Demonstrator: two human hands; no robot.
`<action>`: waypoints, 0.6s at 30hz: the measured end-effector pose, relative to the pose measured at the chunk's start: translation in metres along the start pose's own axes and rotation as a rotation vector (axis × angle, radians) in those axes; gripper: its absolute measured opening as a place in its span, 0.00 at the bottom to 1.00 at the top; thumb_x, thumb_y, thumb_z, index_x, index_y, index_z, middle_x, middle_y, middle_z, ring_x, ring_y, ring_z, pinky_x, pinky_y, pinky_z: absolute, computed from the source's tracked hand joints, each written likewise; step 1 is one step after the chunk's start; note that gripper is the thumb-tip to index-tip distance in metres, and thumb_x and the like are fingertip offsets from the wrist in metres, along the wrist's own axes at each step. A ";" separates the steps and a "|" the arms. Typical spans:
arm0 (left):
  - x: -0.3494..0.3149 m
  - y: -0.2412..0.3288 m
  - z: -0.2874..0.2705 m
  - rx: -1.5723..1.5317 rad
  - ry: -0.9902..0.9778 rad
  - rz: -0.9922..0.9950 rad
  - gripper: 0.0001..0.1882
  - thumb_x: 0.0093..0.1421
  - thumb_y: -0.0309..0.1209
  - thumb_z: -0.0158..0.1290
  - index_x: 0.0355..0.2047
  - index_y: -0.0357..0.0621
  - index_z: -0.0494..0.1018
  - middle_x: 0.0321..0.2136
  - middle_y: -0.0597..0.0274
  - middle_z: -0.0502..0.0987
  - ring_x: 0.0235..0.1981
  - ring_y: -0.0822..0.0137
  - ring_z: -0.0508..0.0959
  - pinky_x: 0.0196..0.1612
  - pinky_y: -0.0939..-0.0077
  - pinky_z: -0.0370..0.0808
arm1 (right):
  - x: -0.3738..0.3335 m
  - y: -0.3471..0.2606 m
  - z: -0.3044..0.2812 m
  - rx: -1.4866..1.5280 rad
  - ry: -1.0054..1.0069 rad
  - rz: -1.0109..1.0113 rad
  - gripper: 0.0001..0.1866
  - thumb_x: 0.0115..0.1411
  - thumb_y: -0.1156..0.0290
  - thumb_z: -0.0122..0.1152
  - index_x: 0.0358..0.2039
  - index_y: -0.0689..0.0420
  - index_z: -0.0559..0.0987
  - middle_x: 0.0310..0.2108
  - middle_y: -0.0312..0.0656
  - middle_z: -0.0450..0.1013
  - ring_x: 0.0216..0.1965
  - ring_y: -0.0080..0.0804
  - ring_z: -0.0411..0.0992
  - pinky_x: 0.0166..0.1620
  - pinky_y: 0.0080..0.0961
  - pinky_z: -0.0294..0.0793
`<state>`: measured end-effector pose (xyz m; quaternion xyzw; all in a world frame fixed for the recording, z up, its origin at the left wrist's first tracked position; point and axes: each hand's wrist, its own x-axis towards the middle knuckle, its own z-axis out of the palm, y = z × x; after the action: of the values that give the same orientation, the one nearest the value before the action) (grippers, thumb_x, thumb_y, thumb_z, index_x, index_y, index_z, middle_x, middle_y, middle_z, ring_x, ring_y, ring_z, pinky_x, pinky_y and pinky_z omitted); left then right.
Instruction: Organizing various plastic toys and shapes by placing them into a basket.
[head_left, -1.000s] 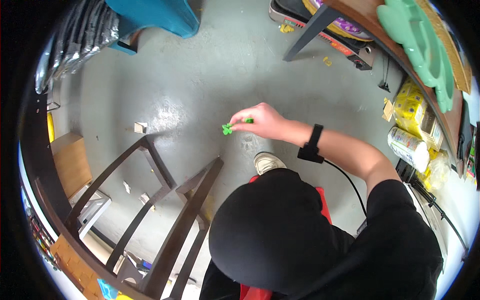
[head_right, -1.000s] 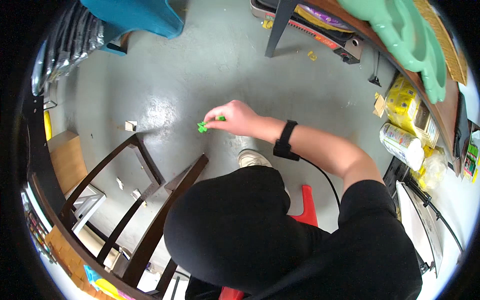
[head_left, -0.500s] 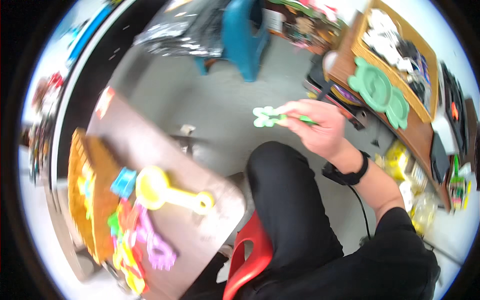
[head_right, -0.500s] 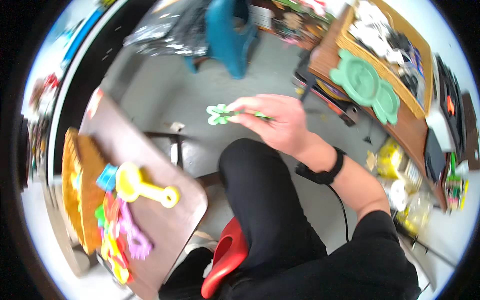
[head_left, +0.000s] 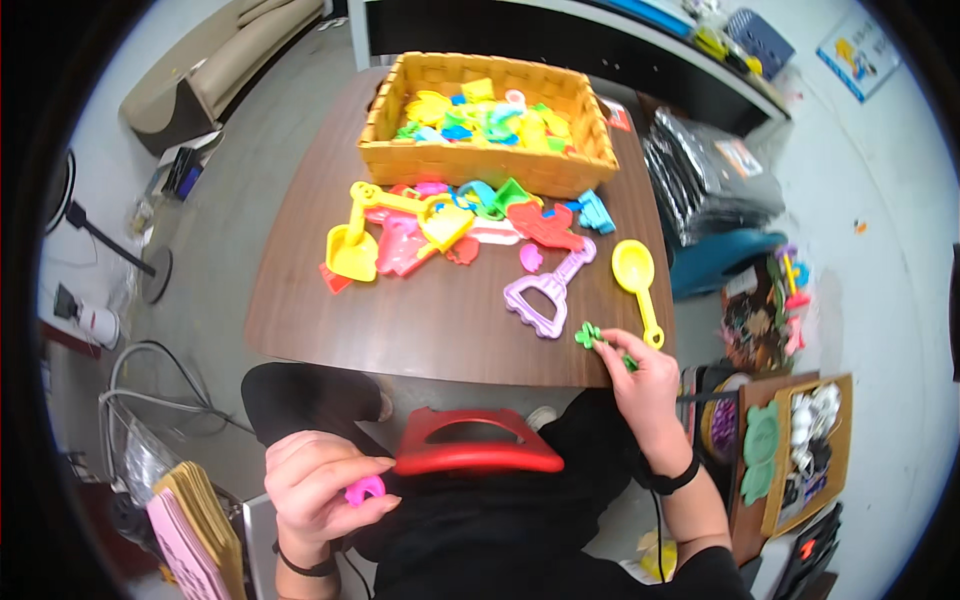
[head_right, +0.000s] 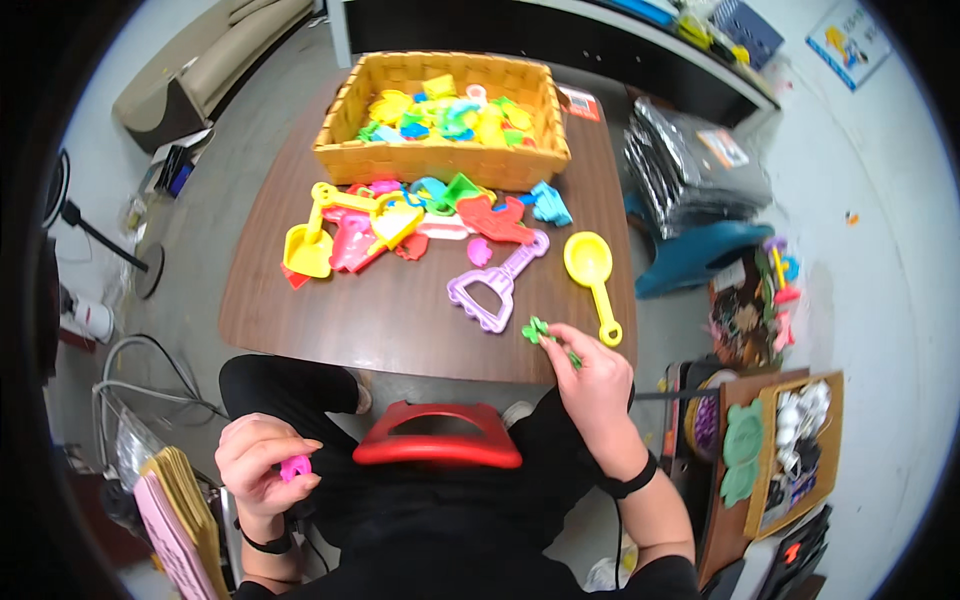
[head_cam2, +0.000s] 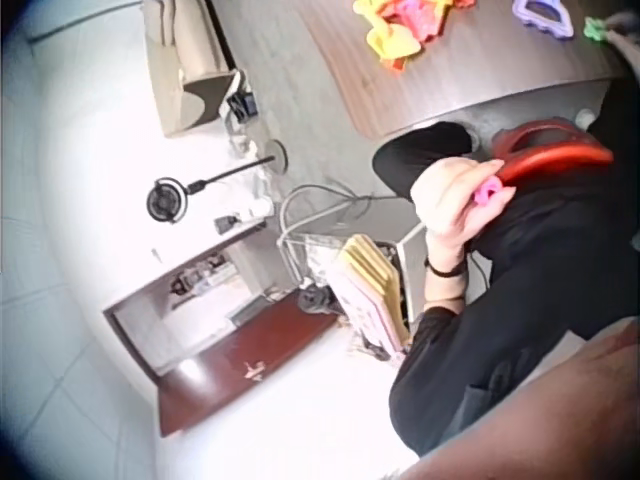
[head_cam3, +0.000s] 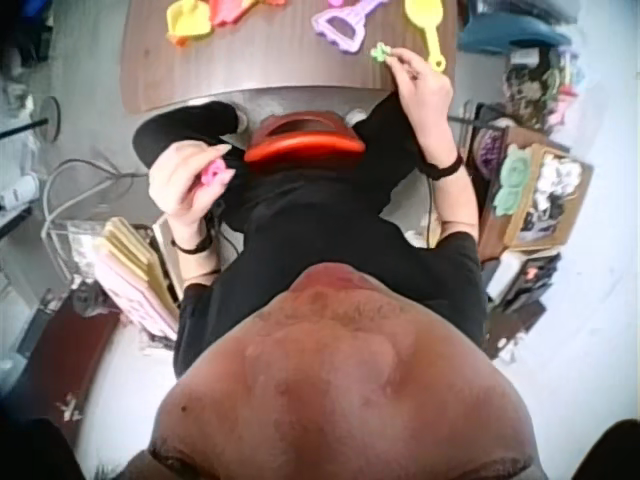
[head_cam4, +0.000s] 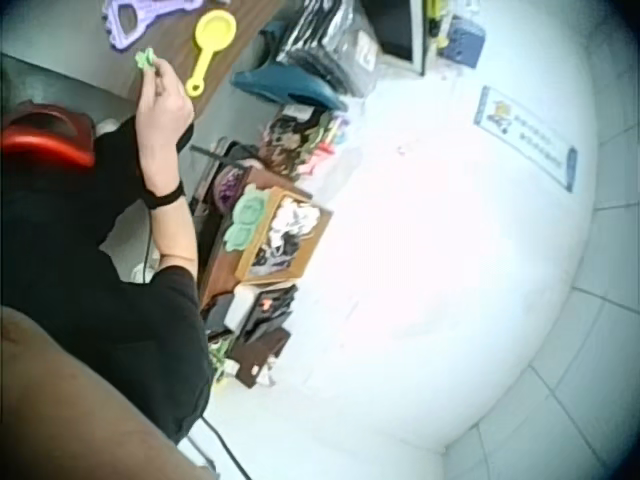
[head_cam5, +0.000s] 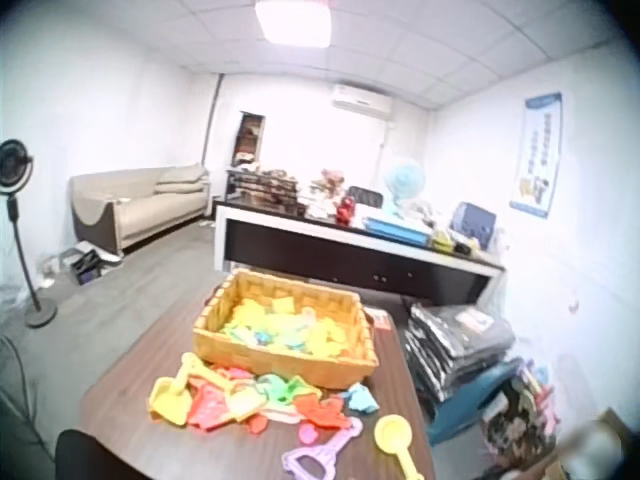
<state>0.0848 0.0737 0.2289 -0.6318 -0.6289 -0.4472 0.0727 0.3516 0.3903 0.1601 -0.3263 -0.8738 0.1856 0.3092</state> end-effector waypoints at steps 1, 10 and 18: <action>-0.006 -0.001 0.000 0.004 0.029 -0.010 0.20 0.53 0.46 0.80 0.35 0.44 0.89 0.26 0.65 0.82 0.24 0.62 0.83 0.30 0.70 0.78 | -0.003 0.003 0.001 -0.091 -0.027 0.123 0.08 0.69 0.63 0.78 0.44 0.51 0.92 0.33 0.44 0.87 0.31 0.44 0.86 0.36 0.38 0.84; 0.002 -0.011 -0.012 -0.002 -0.007 -0.231 0.16 0.53 0.37 0.80 0.37 0.43 0.90 0.26 0.61 0.83 0.27 0.62 0.84 0.32 0.69 0.79 | 0.012 -0.013 -0.007 -0.330 -0.122 0.069 0.12 0.68 0.55 0.78 0.41 0.49 0.93 0.28 0.49 0.85 0.30 0.54 0.85 0.36 0.46 0.84; 0.083 -0.014 -0.010 0.153 -0.077 -0.174 0.24 0.52 0.35 0.80 0.49 0.44 0.88 0.38 0.60 0.86 0.33 0.57 0.85 0.37 0.63 0.82 | 0.041 -0.020 -0.061 -0.259 -0.246 0.146 0.11 0.67 0.55 0.79 0.42 0.48 0.93 0.28 0.48 0.85 0.31 0.51 0.86 0.36 0.44 0.84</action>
<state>0.0523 0.1310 0.2825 -0.5843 -0.7160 -0.3777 0.0575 0.3580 0.4112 0.2330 -0.4006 -0.8956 0.1319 0.1411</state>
